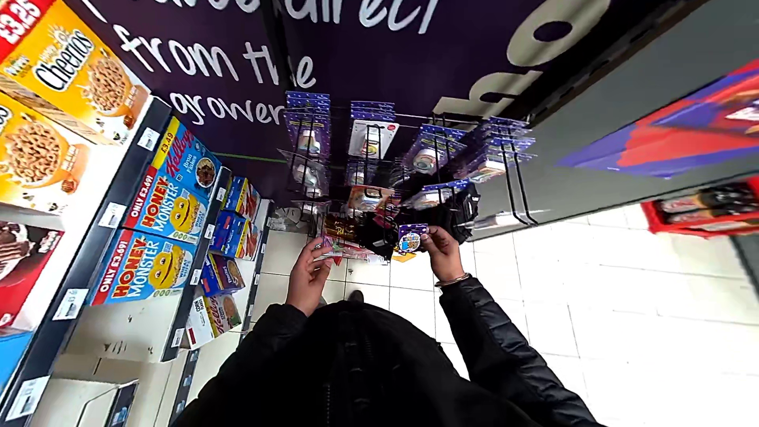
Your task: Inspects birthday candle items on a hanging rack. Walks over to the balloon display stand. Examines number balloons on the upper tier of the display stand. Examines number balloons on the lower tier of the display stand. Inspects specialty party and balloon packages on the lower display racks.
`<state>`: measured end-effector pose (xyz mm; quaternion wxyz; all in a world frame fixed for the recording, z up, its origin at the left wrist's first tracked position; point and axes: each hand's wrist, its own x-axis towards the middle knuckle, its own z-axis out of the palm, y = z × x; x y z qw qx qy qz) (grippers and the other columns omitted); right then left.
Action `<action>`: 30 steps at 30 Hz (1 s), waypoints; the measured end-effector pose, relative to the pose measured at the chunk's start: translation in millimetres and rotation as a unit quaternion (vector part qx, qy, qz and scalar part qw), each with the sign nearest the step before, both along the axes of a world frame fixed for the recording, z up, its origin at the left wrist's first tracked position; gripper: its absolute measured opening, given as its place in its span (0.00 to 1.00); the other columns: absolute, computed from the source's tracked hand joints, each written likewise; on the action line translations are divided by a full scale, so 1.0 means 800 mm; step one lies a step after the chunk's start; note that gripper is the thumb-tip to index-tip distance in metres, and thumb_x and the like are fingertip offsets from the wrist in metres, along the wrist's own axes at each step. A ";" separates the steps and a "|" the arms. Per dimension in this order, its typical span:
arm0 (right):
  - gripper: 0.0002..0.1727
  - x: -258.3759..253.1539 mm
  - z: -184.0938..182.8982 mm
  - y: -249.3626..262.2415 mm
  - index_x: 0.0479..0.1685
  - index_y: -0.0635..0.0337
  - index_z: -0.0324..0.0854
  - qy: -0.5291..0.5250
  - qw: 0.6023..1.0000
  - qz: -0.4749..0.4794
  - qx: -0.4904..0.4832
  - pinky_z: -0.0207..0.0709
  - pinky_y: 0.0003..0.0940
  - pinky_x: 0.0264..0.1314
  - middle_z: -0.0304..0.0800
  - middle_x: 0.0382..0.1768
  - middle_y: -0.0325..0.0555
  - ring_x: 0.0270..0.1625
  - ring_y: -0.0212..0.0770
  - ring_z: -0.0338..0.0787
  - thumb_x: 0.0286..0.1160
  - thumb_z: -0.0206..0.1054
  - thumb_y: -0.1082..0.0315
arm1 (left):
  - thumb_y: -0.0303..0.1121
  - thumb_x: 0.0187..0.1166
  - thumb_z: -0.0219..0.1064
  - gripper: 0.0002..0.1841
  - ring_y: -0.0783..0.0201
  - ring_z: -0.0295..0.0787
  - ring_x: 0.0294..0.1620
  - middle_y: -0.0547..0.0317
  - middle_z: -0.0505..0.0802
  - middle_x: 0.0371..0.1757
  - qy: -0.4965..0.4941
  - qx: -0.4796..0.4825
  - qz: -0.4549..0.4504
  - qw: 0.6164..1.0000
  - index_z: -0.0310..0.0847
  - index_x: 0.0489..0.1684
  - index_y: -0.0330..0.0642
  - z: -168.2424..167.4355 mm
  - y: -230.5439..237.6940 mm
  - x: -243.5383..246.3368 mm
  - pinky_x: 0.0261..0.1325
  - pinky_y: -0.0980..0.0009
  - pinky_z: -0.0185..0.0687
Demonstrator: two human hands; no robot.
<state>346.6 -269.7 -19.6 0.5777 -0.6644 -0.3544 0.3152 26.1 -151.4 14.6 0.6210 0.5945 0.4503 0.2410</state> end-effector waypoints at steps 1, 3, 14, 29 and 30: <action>0.10 -0.004 0.004 -0.007 0.53 0.64 0.83 0.011 1.000 -0.004 0.018 0.91 0.36 0.41 0.93 0.39 0.45 0.35 0.37 0.92 0.81 0.61 0.72 | 0.23 0.81 0.66 0.34 0.59 0.93 0.59 0.57 0.89 0.71 0.002 0.002 -0.009 1.000 0.60 0.88 0.51 0.002 -0.002 0.002 0.58 0.60 0.92; 0.09 -0.012 0.019 -0.018 0.52 0.64 0.84 0.036 0.999 -0.009 0.036 0.91 0.35 0.38 0.93 0.36 0.45 0.33 0.36 0.92 0.79 0.63 0.72 | 0.23 0.81 0.65 0.34 0.59 0.94 0.58 0.58 0.89 0.71 -0.003 0.010 -0.030 0.999 0.61 0.88 0.51 0.008 -0.006 0.008 0.57 0.60 0.92; 0.08 -0.038 0.104 -0.037 0.51 0.65 0.85 0.084 0.991 -0.007 0.105 0.92 0.36 0.37 0.93 0.33 0.47 0.31 0.38 0.92 0.79 0.68 0.73 | 0.25 0.82 0.64 0.32 0.58 0.94 0.57 0.58 0.90 0.70 -0.026 0.040 -0.109 0.993 0.63 0.88 0.54 0.041 -0.019 0.030 0.55 0.62 0.92; 0.12 -0.040 0.131 -0.045 0.56 0.69 0.84 0.121 0.981 -0.005 0.154 0.94 0.39 0.38 0.94 0.39 0.52 0.34 0.42 0.94 0.78 0.67 0.75 | 0.24 0.84 0.63 0.28 0.55 0.92 0.62 0.52 0.91 0.66 -0.044 0.043 -0.122 0.991 0.67 0.84 0.44 0.052 -0.010 0.049 0.63 0.58 0.91; 0.12 -0.039 0.132 -0.045 0.56 0.69 0.84 0.122 0.980 -0.003 0.155 0.94 0.40 0.38 0.94 0.39 0.52 0.34 0.43 0.94 0.78 0.66 0.75 | 0.24 0.84 0.63 0.27 0.55 0.92 0.62 0.52 0.91 0.66 -0.047 0.044 -0.124 0.990 0.66 0.84 0.44 0.052 -0.010 0.049 0.64 0.58 0.91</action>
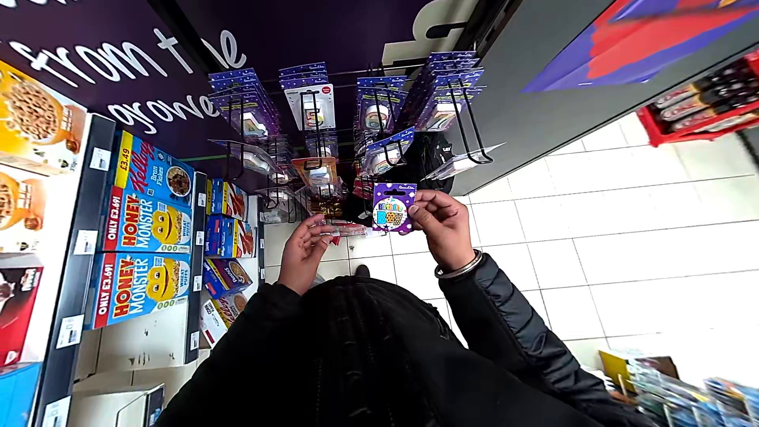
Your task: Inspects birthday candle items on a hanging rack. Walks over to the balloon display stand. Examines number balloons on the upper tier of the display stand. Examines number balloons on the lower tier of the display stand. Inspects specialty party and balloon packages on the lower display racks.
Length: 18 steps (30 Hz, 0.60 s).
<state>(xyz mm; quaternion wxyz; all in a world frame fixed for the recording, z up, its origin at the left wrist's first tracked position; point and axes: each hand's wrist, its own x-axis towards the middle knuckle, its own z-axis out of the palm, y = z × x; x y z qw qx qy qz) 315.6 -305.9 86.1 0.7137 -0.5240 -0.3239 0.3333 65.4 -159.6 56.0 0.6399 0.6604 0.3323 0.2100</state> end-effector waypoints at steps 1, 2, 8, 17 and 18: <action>0.12 0.001 0.001 0.000 0.56 0.69 0.84 0.002 1.000 0.001 0.001 0.94 0.40 0.38 0.93 0.39 0.53 0.34 0.43 0.95 0.78 0.66 0.74 | 0.24 0.84 0.63 0.27 0.55 0.92 0.62 0.52 0.91 0.67 -0.001 0.001 -0.001 1.000 0.67 0.84 0.44 0.000 0.000 0.000 0.64 0.58 0.91; 0.12 0.001 0.001 0.000 0.56 0.69 0.84 0.004 1.000 0.002 0.003 0.94 0.41 0.37 0.94 0.40 0.53 0.34 0.44 0.95 0.78 0.66 0.75 | 0.23 0.83 0.62 0.27 0.55 0.92 0.62 0.52 0.91 0.67 0.001 0.002 0.000 1.000 0.67 0.84 0.44 0.000 0.000 0.000 0.63 0.58 0.91; 0.12 0.005 -0.004 -0.001 0.55 0.69 0.84 0.003 1.000 0.003 0.001 0.94 0.41 0.36 0.93 0.38 0.52 0.32 0.43 0.94 0.77 0.66 0.75 | 0.24 0.84 0.62 0.27 0.55 0.91 0.64 0.52 0.90 0.68 0.008 0.005 -0.002 1.000 0.67 0.84 0.44 0.002 0.000 0.001 0.65 0.57 0.91; 0.11 0.011 -0.018 0.002 0.54 0.68 0.85 -0.013 1.000 0.003 -0.023 0.92 0.37 0.35 0.93 0.36 0.49 0.31 0.39 0.92 0.77 0.66 0.74 | 0.25 0.83 0.62 0.27 0.55 0.92 0.63 0.52 0.90 0.68 0.019 0.002 0.008 1.000 0.67 0.83 0.45 0.000 0.000 0.002 0.64 0.57 0.90; 0.12 0.012 -0.022 0.003 0.54 0.68 0.85 -0.014 0.999 0.004 -0.029 0.92 0.37 0.36 0.93 0.37 0.50 0.32 0.39 0.92 0.77 0.66 0.74 | 0.25 0.83 0.62 0.27 0.55 0.92 0.63 0.52 0.91 0.67 0.020 0.002 0.009 1.000 0.67 0.83 0.45 0.000 0.000 0.002 0.64 0.57 0.90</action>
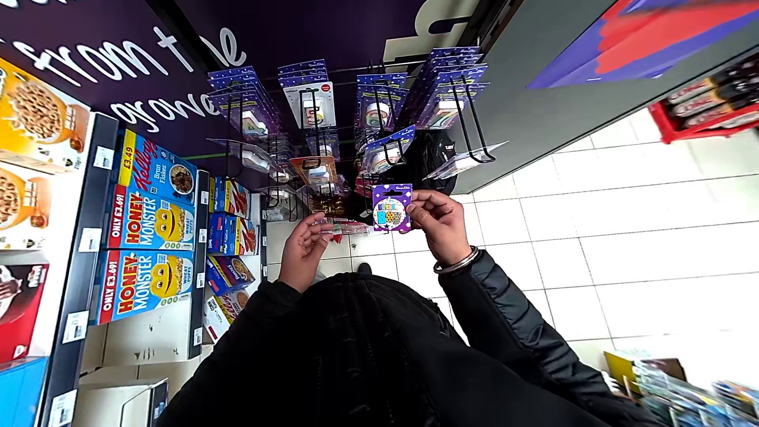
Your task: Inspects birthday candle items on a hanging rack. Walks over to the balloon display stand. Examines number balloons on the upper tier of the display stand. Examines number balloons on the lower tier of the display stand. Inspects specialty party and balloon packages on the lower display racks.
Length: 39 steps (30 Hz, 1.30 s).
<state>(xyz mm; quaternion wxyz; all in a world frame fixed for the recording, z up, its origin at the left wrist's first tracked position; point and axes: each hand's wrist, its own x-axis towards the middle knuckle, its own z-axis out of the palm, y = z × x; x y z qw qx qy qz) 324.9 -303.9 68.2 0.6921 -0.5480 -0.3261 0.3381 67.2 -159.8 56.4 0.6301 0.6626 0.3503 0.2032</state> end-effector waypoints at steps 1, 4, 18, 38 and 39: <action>0.12 0.001 -0.005 0.001 0.54 0.68 0.86 0.001 1.000 0.002 -0.006 0.92 0.37 0.36 0.93 0.37 0.50 0.33 0.40 0.93 0.76 0.66 0.74 | 0.25 0.83 0.62 0.27 0.55 0.92 0.63 0.52 0.91 0.67 0.002 0.001 0.000 1.000 0.67 0.83 0.45 0.001 0.000 0.000 0.65 0.57 0.90; 0.11 0.002 -0.025 0.006 0.54 0.69 0.86 0.015 0.999 0.003 -0.040 0.92 0.38 0.36 0.93 0.37 0.52 0.33 0.42 0.93 0.77 0.65 0.74 | 0.25 0.84 0.62 0.27 0.56 0.92 0.63 0.53 0.91 0.67 0.006 0.005 0.000 1.000 0.67 0.83 0.45 0.002 0.000 0.000 0.65 0.57 0.90; 0.12 0.020 -0.091 0.029 0.56 0.70 0.85 0.023 0.992 -0.002 -0.122 0.93 0.42 0.37 0.95 0.39 0.54 0.36 0.45 0.96 0.81 0.66 0.74 | 0.23 0.84 0.62 0.24 0.55 0.91 0.63 0.50 0.92 0.64 -0.016 0.010 0.007 1.000 0.70 0.81 0.40 -0.009 0.003 0.004 0.66 0.58 0.90; 0.20 0.039 -0.111 0.046 0.71 0.62 0.82 -0.166 0.972 -0.024 -0.166 0.85 0.41 0.71 0.88 0.68 0.50 0.65 0.40 0.91 0.81 0.63 0.71 | 0.26 0.86 0.60 0.30 0.52 0.78 0.79 0.47 0.73 0.86 0.076 0.085 -0.063 0.991 0.61 0.90 0.45 -0.084 0.032 0.144 0.78 0.53 0.78; 0.21 0.039 -0.108 0.039 0.73 0.61 0.81 -0.167 0.971 -0.027 -0.167 0.84 0.41 0.72 0.87 0.70 0.51 0.67 0.40 0.90 0.81 0.63 0.71 | 0.26 0.86 0.60 0.31 0.51 0.78 0.80 0.46 0.73 0.86 0.077 0.097 -0.065 0.990 0.60 0.90 0.46 -0.090 0.037 0.152 0.78 0.52 0.77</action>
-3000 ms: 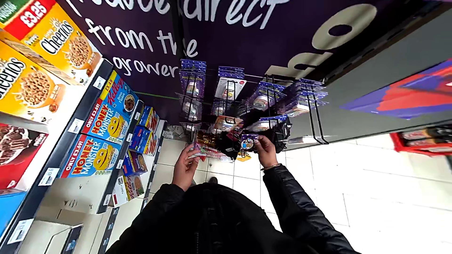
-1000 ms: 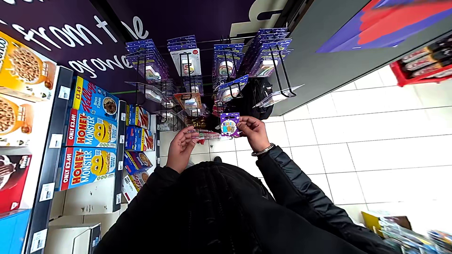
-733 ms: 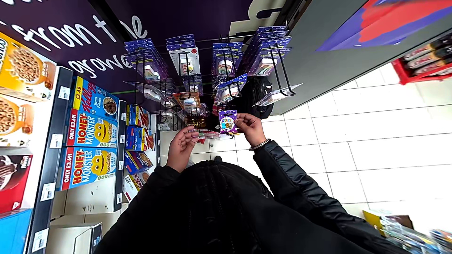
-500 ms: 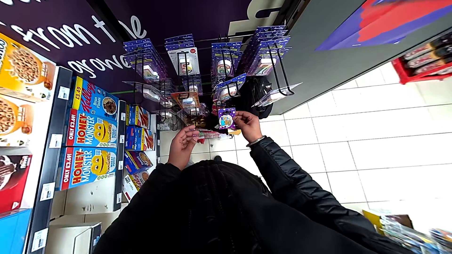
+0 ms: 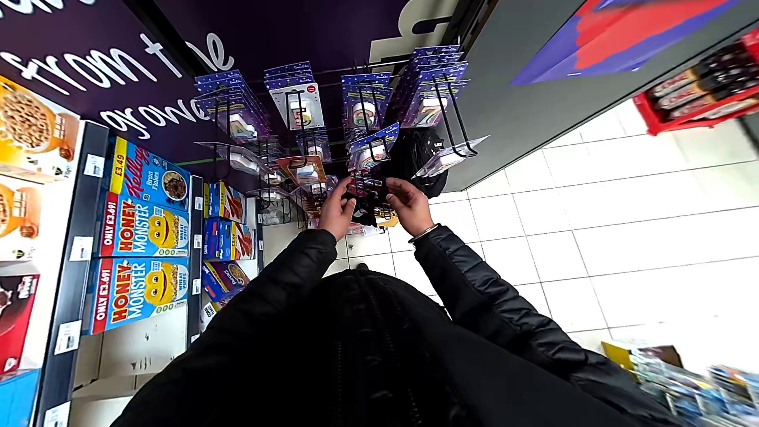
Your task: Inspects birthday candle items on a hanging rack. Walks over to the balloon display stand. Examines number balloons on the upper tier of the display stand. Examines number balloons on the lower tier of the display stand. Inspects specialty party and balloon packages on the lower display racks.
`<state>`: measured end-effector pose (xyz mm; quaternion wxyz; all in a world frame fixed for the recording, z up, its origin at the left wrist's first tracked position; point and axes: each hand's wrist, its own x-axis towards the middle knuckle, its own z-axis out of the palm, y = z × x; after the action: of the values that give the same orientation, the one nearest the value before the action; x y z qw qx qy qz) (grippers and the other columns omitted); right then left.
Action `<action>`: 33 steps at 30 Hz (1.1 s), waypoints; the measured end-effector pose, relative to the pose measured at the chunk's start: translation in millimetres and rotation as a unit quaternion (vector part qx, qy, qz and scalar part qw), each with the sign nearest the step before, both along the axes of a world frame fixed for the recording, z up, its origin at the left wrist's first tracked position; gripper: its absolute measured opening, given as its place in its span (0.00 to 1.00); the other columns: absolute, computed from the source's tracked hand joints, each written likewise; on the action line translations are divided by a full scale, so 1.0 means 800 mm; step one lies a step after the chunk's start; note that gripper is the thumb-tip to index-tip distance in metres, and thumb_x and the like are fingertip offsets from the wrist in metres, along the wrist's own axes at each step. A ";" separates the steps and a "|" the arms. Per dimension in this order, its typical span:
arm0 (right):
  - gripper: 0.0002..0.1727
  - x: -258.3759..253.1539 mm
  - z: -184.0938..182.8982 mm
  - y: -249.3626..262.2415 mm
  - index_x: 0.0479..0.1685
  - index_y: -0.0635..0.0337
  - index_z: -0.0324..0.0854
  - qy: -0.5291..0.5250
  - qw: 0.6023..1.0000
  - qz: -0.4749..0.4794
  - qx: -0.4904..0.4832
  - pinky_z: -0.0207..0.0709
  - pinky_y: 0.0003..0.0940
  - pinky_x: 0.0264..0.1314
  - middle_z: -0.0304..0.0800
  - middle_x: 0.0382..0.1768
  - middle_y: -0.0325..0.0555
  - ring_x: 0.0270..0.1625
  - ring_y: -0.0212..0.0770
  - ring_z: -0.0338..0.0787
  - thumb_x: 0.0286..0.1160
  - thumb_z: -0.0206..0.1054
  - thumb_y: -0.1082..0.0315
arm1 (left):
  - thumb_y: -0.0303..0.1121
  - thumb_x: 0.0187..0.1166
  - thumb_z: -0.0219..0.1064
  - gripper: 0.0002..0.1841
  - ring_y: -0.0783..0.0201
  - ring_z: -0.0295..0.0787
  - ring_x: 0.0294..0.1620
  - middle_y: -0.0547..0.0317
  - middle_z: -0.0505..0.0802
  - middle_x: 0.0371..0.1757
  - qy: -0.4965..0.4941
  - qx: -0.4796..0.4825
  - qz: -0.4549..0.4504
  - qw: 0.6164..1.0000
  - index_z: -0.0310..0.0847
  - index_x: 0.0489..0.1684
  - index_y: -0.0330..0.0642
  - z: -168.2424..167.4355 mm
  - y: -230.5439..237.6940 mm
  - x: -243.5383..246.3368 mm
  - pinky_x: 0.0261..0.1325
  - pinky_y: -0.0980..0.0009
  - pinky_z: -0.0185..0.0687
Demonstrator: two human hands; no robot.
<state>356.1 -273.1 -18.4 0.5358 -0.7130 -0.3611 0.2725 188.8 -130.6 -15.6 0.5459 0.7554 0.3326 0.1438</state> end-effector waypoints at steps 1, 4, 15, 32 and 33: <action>0.22 -0.001 0.004 -0.008 0.74 0.62 0.80 -0.004 1.000 -0.003 0.000 0.84 0.41 0.72 0.86 0.71 0.51 0.68 0.40 0.89 0.81 0.62 0.72 | 0.26 0.86 0.59 0.31 0.51 0.77 0.80 0.46 0.72 0.87 -0.002 0.009 -0.003 1.000 0.60 0.91 0.48 -0.004 0.004 0.007 0.79 0.51 0.76; 0.20 -0.008 0.021 -0.038 0.71 0.63 0.80 0.003 1.000 -0.002 0.007 0.85 0.41 0.70 0.88 0.68 0.51 0.65 0.41 0.91 0.80 0.63 0.73 | 0.28 0.89 0.56 0.28 0.52 0.76 0.82 0.47 0.73 0.86 0.001 0.024 -0.016 1.000 0.62 0.91 0.49 -0.010 0.015 0.024 0.82 0.52 0.73; 0.15 -0.026 0.050 -0.111 0.64 0.65 0.84 0.032 0.997 -0.048 0.041 0.90 0.40 0.60 0.93 0.58 0.50 0.53 0.42 0.94 0.81 0.65 0.72 | 0.29 0.84 0.67 0.12 0.59 0.96 0.45 0.47 0.95 0.48 -0.037 -0.018 0.065 0.997 0.86 0.58 0.33 -0.003 -0.005 0.019 0.56 0.59 0.92; 0.13 -0.074 0.092 -0.126 0.59 0.66 0.85 0.033 0.989 -0.114 0.089 0.91 0.39 0.52 0.94 0.47 0.50 0.47 0.42 0.95 0.80 0.65 0.71 | 0.26 0.81 0.69 0.12 0.57 0.96 0.37 0.44 0.95 0.44 -0.161 -0.184 -0.065 0.967 0.87 0.57 0.28 0.178 -0.020 -0.048 0.40 0.63 0.96; 0.13 -0.078 0.098 -0.125 0.58 0.67 0.85 0.030 0.988 -0.113 0.095 0.91 0.39 0.52 0.94 0.47 0.50 0.46 0.42 0.95 0.80 0.65 0.72 | 0.26 0.82 0.69 0.12 0.56 0.96 0.38 0.43 0.95 0.44 -0.169 -0.188 -0.067 0.965 0.87 0.57 0.28 0.183 -0.018 -0.051 0.40 0.62 0.96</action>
<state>293.4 -373.2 60.4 0.6393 -0.6865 -0.2861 0.1953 147.9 -145.2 130.7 0.7346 0.6246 0.2053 0.1675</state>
